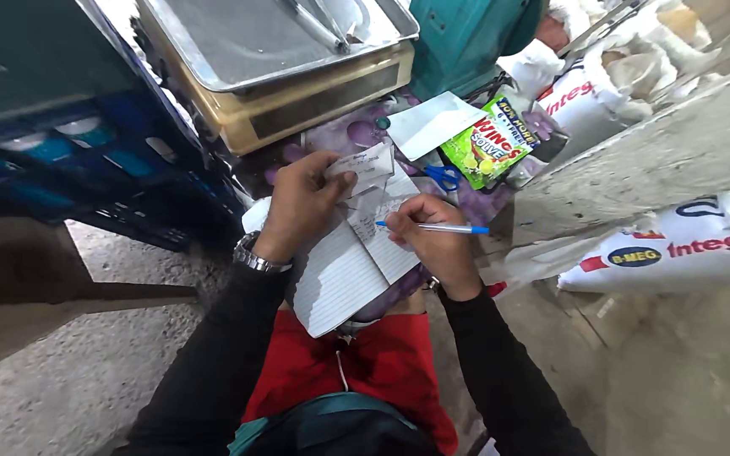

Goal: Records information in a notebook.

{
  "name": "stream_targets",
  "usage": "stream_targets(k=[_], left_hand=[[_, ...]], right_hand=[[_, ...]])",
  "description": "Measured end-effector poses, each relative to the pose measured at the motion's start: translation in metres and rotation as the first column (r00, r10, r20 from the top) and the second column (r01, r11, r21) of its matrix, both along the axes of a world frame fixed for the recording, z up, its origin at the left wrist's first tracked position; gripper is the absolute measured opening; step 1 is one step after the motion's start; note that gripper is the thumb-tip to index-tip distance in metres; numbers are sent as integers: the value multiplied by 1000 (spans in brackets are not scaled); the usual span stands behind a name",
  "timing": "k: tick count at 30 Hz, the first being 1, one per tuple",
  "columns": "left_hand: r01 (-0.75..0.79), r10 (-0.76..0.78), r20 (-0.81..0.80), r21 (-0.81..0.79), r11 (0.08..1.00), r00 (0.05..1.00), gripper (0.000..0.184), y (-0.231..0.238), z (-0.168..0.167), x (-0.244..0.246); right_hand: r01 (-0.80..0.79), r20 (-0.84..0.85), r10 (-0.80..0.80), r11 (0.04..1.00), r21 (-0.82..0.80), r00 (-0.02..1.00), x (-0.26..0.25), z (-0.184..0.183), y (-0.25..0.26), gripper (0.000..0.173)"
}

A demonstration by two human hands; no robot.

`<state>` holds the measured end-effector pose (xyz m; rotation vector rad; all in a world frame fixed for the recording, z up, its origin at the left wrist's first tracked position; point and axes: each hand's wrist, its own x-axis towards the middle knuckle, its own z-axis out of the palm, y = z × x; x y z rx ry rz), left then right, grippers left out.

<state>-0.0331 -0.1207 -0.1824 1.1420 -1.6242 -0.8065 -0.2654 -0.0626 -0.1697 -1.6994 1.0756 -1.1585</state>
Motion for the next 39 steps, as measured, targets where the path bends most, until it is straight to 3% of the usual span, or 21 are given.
stream_targets(k=[4, 10, 28, 39], left_hand=[[-11, 10, 59, 19, 1000, 998, 18, -1, 1, -1], [7, -7, -6, 39, 999, 1000, 17, -3, 2, 1], [37, -29, -101, 80, 996, 994, 19, -3, 2, 2], [26, -19, -95, 80, 996, 995, 18, -3, 2, 3]], right_hand=[[-2, -26, 3, 1000, 15, 1000, 9, 4, 6, 22], [77, -44, -75, 996, 41, 996, 16, -4, 9, 24], [-19, -66, 21, 999, 32, 998, 11, -6, 6, 17], [8, -61, -6, 1000, 21, 998, 12, -8, 7, 16]])
